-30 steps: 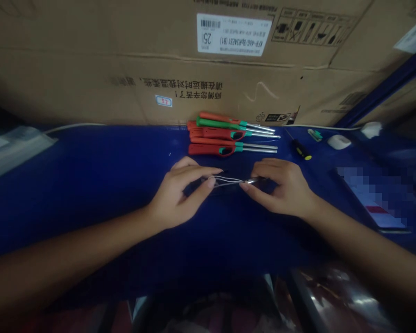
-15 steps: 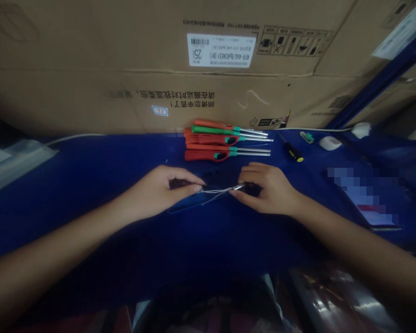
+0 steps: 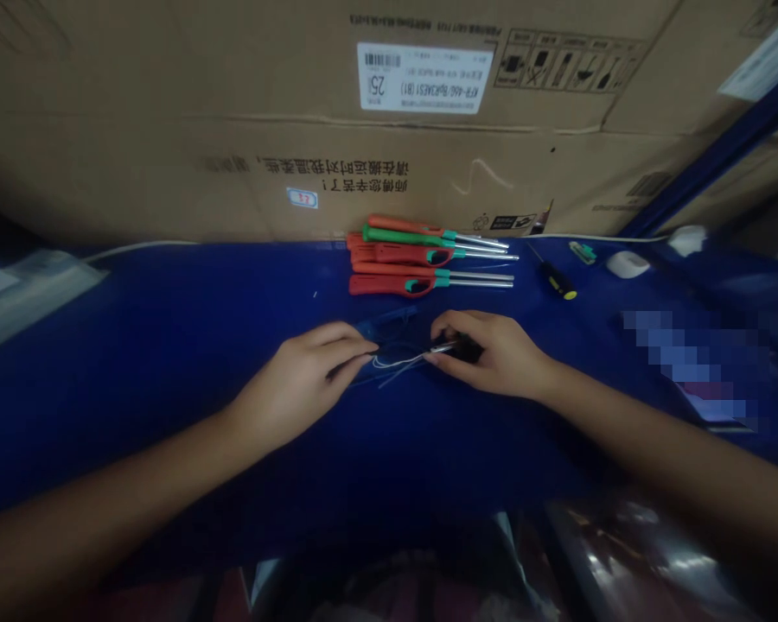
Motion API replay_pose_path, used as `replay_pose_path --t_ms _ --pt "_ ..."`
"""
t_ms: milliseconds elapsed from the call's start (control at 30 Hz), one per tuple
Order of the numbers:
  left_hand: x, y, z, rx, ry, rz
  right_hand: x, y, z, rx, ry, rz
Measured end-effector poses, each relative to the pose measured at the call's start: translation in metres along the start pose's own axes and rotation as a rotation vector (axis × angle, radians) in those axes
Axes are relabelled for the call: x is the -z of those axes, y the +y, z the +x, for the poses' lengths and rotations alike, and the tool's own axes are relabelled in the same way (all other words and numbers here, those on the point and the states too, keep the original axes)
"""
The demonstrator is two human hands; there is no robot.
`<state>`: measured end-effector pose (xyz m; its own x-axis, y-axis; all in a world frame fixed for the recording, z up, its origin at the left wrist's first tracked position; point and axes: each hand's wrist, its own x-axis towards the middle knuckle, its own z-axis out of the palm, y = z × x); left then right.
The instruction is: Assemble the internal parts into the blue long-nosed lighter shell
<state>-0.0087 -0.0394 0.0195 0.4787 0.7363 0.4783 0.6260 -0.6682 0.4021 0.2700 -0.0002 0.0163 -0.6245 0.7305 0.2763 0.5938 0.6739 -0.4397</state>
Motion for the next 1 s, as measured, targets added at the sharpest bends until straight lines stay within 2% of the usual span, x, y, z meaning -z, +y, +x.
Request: replay_pose_path --t_ms 267,533,800,1000 --pt "-0.001 -0.002 -0.003 -0.001 0.035 -0.012 0.000 0.001 0.001 -0.011 0.013 0.004" --pt "-0.008 -0.006 -0.002 -0.027 0.141 -0.078 0.003 -0.001 0.000 -0.004 0.021 -0.035" --pt "-0.009 -0.006 -0.002 -0.027 0.108 -0.113 0.012 0.000 0.000 0.041 -0.075 -0.127" --pt "-0.005 -0.005 -0.002 0.056 0.050 -0.099 0.012 -0.001 0.000 0.048 -0.099 -0.144"
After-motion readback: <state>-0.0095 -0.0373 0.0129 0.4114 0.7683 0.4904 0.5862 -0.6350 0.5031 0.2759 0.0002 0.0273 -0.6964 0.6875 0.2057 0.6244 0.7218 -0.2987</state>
